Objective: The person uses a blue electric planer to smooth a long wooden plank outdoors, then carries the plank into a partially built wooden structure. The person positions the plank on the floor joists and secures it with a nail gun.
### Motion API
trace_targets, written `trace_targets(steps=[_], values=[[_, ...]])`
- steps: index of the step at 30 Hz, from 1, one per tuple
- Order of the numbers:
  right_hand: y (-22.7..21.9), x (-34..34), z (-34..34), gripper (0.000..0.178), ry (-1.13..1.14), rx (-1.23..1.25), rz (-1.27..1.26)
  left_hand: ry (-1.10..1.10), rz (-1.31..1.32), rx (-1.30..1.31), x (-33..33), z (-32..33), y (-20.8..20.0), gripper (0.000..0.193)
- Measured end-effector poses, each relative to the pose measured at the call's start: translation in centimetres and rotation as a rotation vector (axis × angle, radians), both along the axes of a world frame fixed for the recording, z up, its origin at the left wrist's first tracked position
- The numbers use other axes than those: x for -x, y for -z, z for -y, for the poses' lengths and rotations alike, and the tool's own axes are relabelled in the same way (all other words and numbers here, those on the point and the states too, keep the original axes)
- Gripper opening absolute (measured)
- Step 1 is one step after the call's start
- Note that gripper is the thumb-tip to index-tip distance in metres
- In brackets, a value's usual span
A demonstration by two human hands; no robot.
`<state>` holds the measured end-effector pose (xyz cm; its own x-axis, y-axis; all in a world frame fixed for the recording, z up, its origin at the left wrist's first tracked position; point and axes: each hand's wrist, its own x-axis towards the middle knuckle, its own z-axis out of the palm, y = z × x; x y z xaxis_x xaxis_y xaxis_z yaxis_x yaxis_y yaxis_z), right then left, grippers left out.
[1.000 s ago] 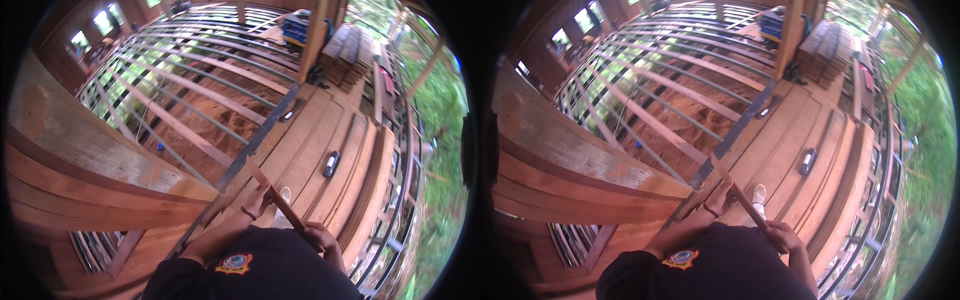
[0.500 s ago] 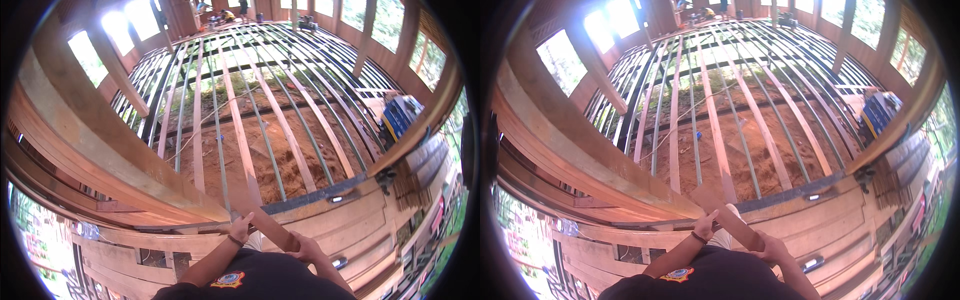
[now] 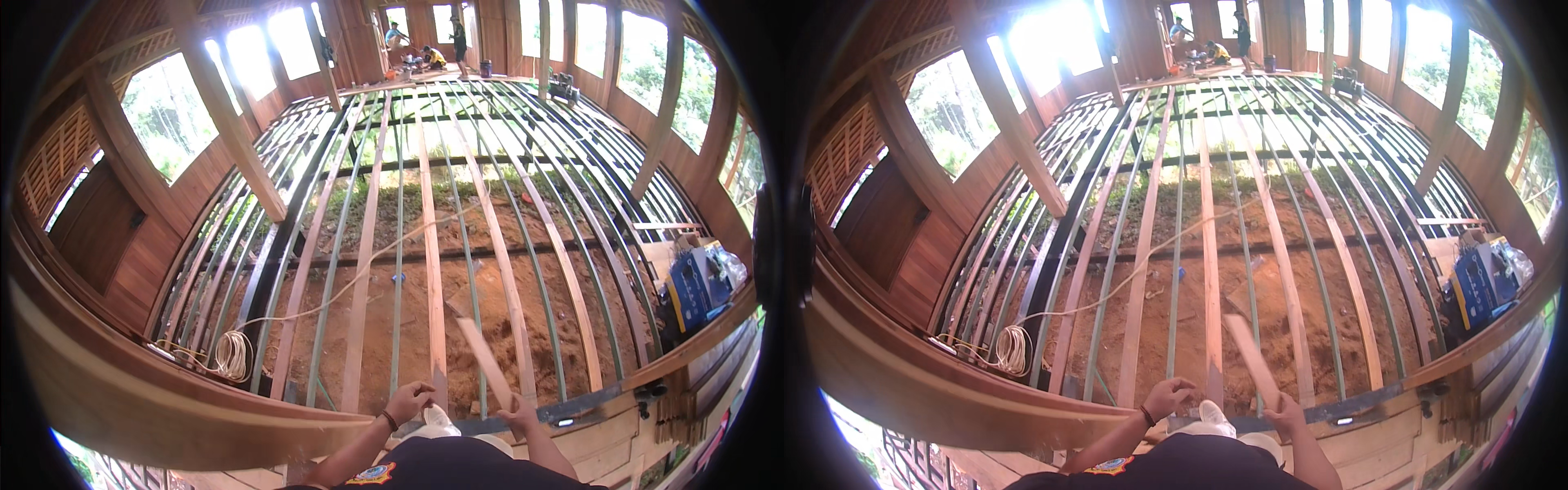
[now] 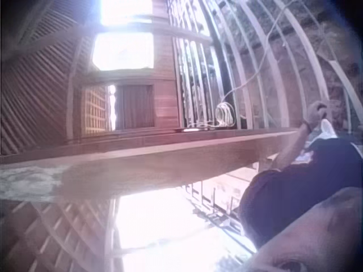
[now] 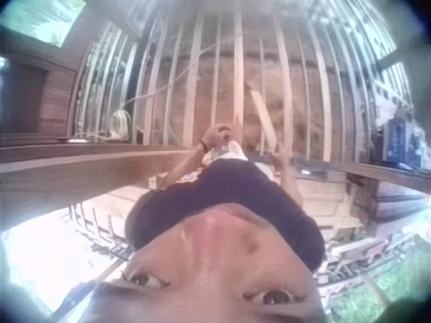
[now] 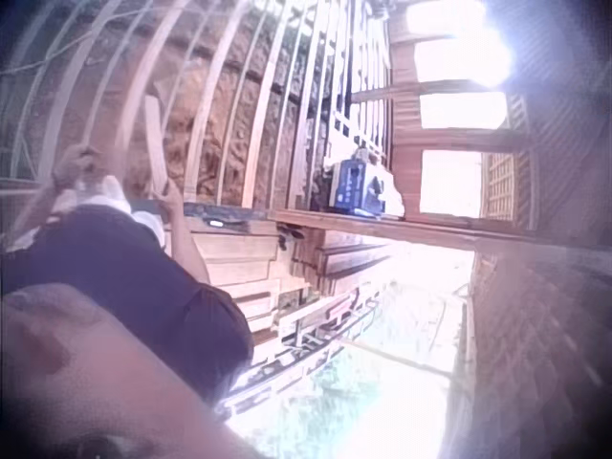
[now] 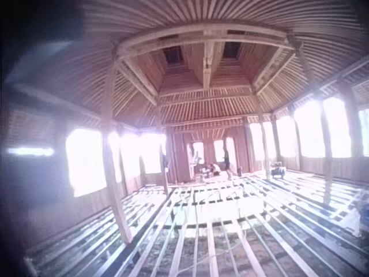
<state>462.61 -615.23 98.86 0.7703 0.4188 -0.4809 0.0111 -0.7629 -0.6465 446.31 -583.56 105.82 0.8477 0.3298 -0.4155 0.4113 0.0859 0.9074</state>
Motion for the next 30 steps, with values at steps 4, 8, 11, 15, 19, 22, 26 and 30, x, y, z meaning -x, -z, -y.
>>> trace_targets(steps=[4, 8, 11, 15, 19, 22, 26, 30], values=[[5.6, -1.7, 3.9, 0.071, 0.364, 0.281, -0.048, -0.121, -0.074, -0.095, 0.3, -5.0, 2.0, 0.020], [5.3, -3.6, 3.2, 0.077, 0.470, 0.519, -0.278, -0.554, 0.034, 0.167, 2.8, -7.1, 5.8, 0.016], [4.9, -5.6, 0.9, 0.082, 0.468, 0.556, -0.340, -0.856, 0.085, 0.059, 3.0, -7.0, 7.9, 0.012], [4.9, -9.0, -3.4, 0.088, 0.424, 0.572, -0.364, -0.989, -0.012, 0.162, 1.6, -8.9, 10.2, 0.008], [5.3, -14.4, -8.7, 0.094, 0.301, 0.546, -0.387, -0.999, 0.039, 0.168, -3.4, -14.3, 8.8, 0.007], [4.2, -20.2, -13.7, 0.099, 0.167, 0.493, -0.372, -0.961, 0.051, 0.100, -7.6, -21.4, 10.3, 0.009], [-1.4, -30.3, -21.9, 0.105, -0.064, 0.420, -0.256, -0.843, -0.107, -0.052, -12.1, -29.2, 10.9, 0.010], [-7.5, -38.0, -28.8, 0.077, 0.074, 0.268, -0.054, -0.878, -0.353, 0.049, -13.4, -35.2, 17.2, 0.013]])
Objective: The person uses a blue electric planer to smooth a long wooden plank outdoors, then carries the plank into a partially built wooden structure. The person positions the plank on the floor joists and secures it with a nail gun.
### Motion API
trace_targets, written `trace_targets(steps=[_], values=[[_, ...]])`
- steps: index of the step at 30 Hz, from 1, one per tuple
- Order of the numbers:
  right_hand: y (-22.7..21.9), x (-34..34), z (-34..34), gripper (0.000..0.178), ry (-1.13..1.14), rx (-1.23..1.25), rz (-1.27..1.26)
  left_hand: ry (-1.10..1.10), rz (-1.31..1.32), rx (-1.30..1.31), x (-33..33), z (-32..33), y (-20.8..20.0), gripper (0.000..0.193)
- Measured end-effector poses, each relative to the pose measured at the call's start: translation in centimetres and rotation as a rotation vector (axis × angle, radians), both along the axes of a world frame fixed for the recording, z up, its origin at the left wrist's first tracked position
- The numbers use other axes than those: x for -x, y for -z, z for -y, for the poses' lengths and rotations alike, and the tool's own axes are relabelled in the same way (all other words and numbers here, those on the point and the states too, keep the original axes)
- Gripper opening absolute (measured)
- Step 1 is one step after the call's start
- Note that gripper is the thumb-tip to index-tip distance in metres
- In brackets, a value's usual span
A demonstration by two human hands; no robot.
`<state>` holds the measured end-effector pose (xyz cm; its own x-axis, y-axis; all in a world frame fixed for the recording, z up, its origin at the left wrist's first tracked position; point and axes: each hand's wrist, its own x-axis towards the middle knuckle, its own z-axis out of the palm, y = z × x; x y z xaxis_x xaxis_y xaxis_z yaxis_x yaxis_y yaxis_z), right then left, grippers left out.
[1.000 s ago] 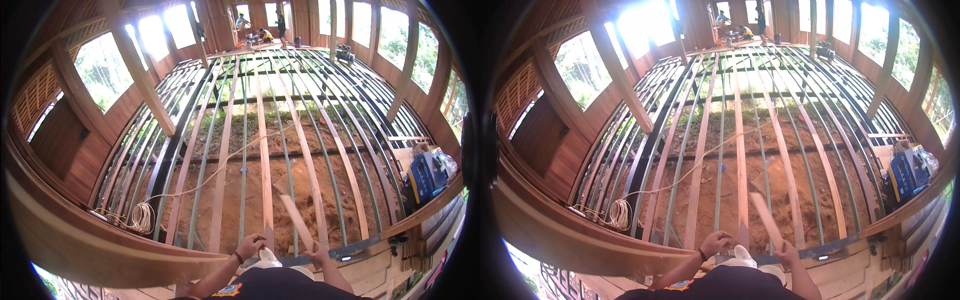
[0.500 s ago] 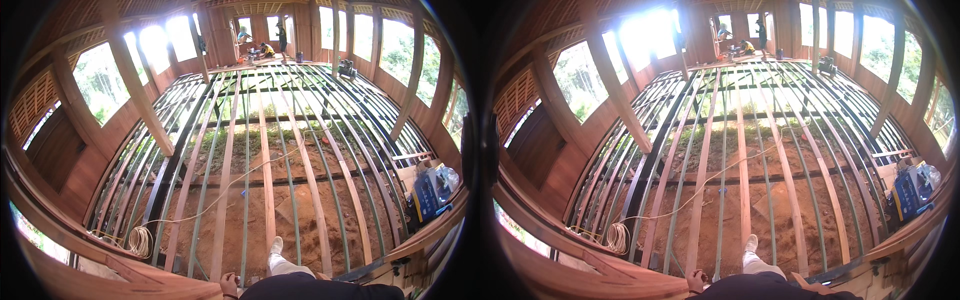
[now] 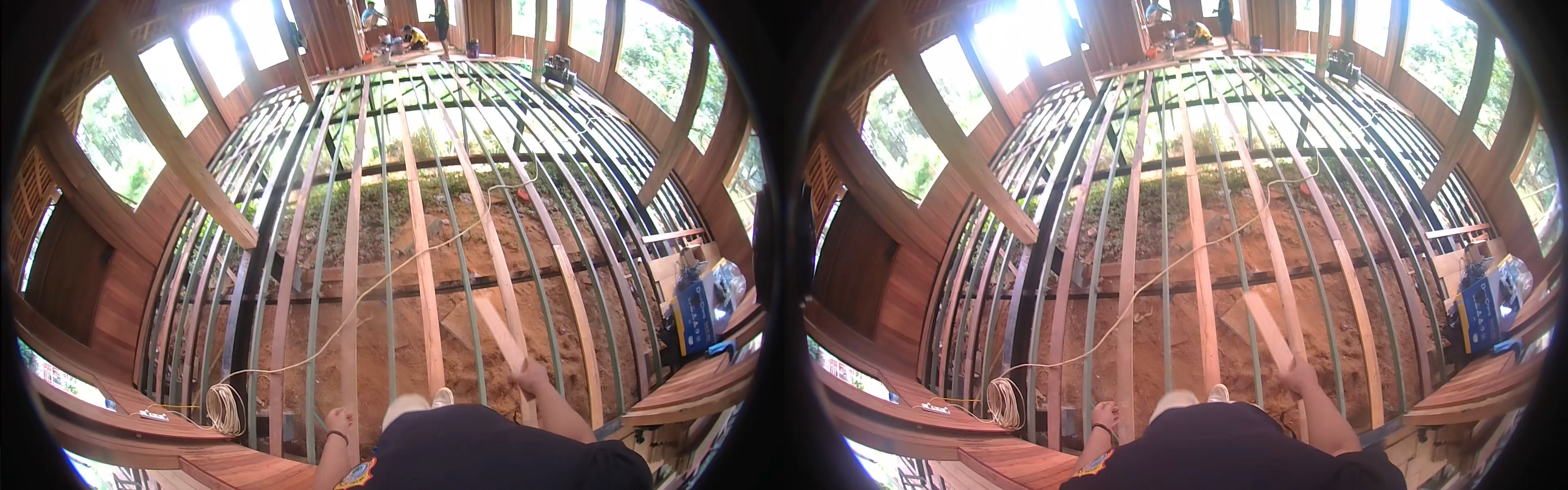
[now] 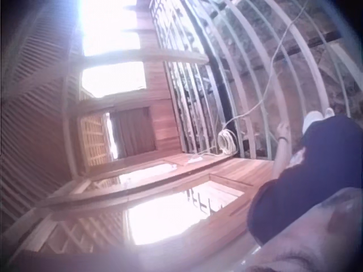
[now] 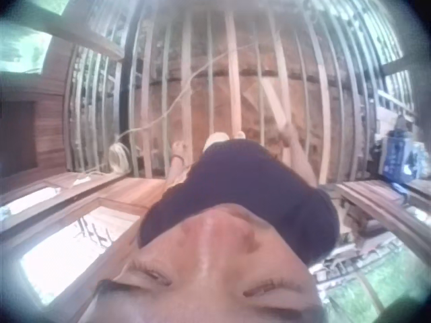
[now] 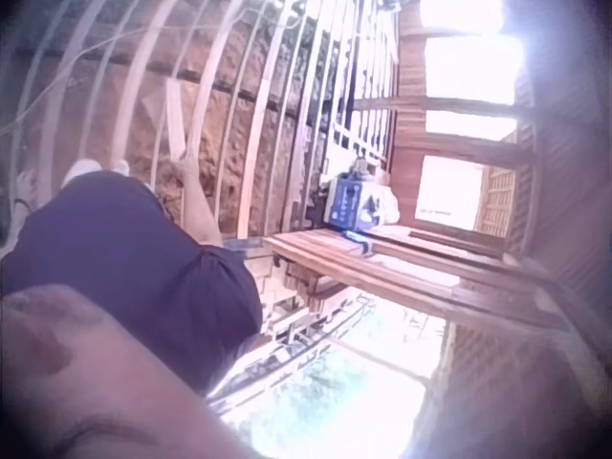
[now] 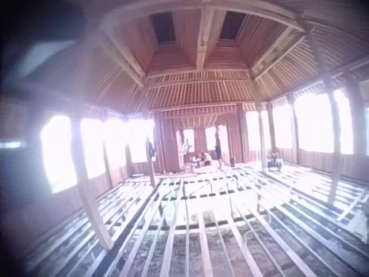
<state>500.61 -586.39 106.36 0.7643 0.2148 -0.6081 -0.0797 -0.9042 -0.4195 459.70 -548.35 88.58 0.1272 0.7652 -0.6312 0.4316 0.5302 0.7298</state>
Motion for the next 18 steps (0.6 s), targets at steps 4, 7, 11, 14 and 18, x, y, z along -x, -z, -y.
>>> trace_targets(steps=[4, 7, 11, 14, 18], values=[[0.9, -7.0, -3.8, 0.062, -0.022, -0.007, 0.260, 0.253, -0.370, 0.203, 0.5, -1.5, 4.4, 0.032], [0.6, -11.2, -8.1, 0.072, 0.033, -0.100, 0.420, 0.954, -0.776, 0.013, 0.5, -4.9, 10.0, 0.040], [0.7, -19.5, -14.9, 0.085, 0.116, -0.520, 0.489, 1.338, -1.003, -0.127, -5.3, -11.8, 13.9, 0.044], [2.3, -27.4, -18.2, 0.082, 0.111, -0.324, 0.546, 1.193, -0.778, -0.366, -13.9, -17.0, 13.6, 0.017], [1.4, -35.1, -19.9, 0.084, 0.149, -0.026, 0.434, 0.123, -0.125, 0.040, -34.1, -24.6, 3.4, 0.012]])
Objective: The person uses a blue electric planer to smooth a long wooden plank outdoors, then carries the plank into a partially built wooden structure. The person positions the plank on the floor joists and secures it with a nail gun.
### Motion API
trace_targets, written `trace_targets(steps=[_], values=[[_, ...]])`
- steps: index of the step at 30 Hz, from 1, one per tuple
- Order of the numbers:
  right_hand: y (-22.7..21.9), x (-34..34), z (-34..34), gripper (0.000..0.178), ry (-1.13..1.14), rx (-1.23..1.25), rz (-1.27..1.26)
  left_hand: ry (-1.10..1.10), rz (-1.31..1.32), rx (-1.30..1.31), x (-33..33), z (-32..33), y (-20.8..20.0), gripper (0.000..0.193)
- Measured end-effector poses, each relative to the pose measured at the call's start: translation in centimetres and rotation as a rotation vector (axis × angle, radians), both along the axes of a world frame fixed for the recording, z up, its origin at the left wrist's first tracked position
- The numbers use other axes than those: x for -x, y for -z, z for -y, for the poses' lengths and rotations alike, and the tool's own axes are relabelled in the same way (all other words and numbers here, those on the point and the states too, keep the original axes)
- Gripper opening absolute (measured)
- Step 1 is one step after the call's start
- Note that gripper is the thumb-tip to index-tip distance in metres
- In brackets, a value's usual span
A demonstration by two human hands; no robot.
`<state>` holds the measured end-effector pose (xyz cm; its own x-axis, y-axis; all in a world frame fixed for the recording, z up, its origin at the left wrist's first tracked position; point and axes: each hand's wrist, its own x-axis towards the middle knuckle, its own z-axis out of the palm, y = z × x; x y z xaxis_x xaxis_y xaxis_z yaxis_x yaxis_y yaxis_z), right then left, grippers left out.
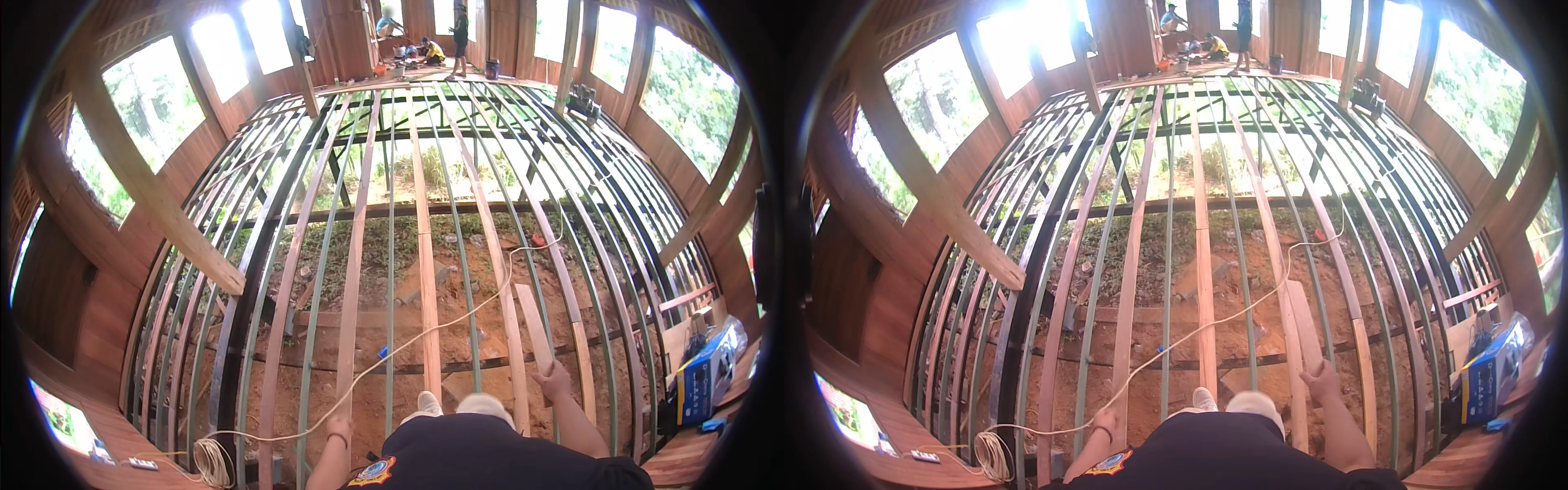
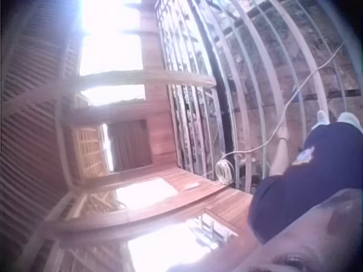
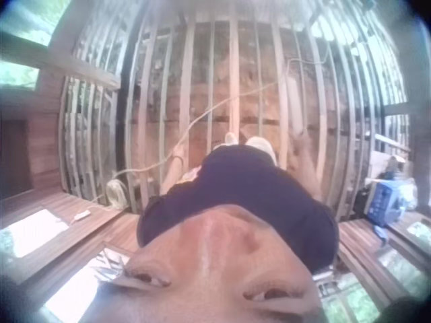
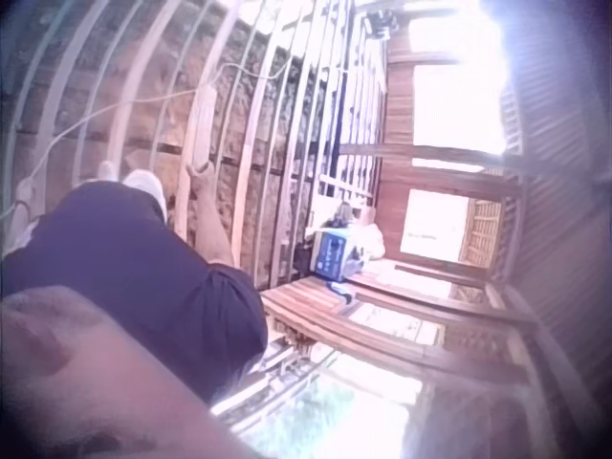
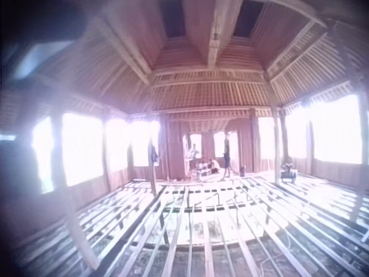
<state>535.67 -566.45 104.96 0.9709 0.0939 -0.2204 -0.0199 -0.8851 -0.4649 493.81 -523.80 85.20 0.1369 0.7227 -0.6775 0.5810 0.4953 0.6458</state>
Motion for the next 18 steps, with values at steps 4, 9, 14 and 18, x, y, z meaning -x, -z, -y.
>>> trace_targets(steps=[4, 9, 14, 18], values=[[3.2, -3.0, -1.2, 0.069, 0.170, -0.017, -0.225, 0.099, 0.225, -0.264, -10.9, -12.0, -5.3, 0.013], [9.3, -4.6, -1.9, 0.062, 0.458, 0.206, -0.640, 0.270, 0.237, -0.440, -24.3, -22.5, -10.4, 0.014], [14.2, -6.7, -5.5, 0.062, 0.379, 0.410, -0.488, 0.215, 0.231, -0.407, -35.4, -31.3, -14.7, 0.013], [12.2, -18.9, -16.4, 0.064, 0.442, 0.096, -0.694, 0.269, 0.108, -0.536, -40.9, -37.8, -18.7, 0.014]])
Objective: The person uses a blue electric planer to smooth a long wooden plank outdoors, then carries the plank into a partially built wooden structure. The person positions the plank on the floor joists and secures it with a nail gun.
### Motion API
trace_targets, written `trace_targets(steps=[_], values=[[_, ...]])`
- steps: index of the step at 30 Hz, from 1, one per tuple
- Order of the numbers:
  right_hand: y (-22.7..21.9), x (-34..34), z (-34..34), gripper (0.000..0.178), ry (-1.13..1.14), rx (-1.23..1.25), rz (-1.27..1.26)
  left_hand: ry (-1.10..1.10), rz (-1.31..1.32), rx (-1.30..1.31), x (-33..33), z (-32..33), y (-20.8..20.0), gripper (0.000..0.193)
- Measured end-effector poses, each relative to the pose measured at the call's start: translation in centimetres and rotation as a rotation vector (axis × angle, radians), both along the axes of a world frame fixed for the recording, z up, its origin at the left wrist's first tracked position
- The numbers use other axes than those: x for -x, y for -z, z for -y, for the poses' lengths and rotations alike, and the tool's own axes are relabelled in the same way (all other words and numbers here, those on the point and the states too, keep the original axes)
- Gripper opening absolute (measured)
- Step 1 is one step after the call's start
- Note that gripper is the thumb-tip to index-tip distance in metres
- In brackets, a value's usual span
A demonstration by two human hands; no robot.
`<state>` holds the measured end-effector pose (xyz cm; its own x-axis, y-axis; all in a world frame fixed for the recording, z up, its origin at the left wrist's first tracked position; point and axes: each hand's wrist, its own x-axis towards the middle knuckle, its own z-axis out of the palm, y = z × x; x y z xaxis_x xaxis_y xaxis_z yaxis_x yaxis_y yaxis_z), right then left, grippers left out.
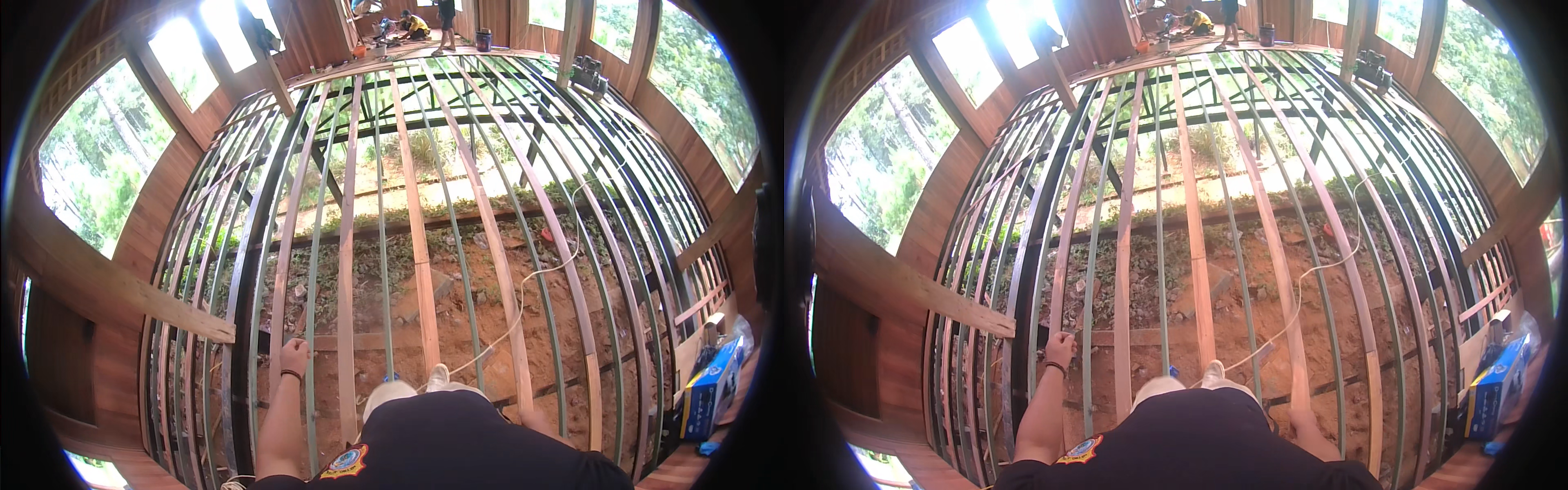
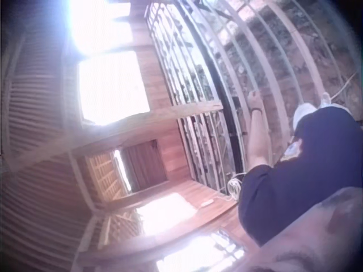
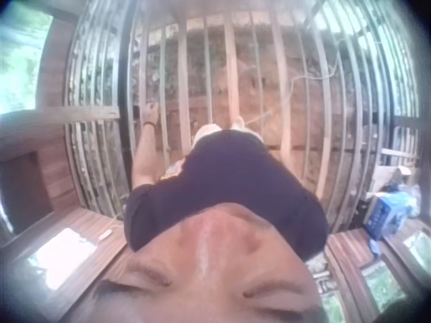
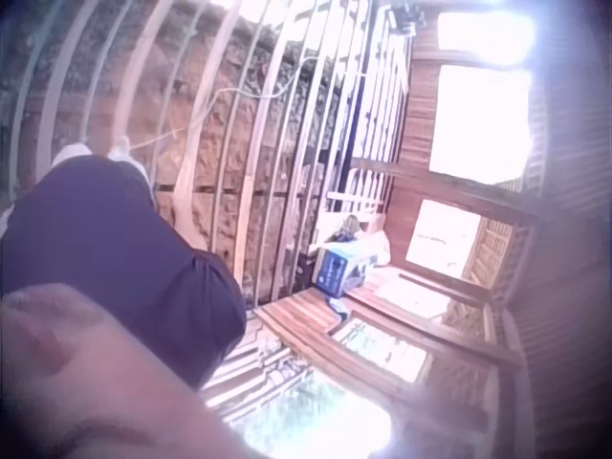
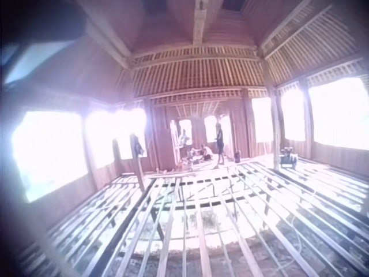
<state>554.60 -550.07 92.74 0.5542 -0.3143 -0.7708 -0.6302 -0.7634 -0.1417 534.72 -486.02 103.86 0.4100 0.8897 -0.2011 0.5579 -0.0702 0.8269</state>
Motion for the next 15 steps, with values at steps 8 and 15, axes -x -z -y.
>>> trace_targets(steps=[8, 15], values=[[-4.8, -23.2, -21.0, 0.077, -0.283, -0.391, 0.624, -0.136, -0.602, -0.149, -1.4, -5.8, 14.5, 0.020], [-7.3, -39.4, -30.5, 0.076, -0.373, -0.141, 0.639, 0.072, -0.877, 0.212, -6.4, -7.7, 23.7, 0.023]])
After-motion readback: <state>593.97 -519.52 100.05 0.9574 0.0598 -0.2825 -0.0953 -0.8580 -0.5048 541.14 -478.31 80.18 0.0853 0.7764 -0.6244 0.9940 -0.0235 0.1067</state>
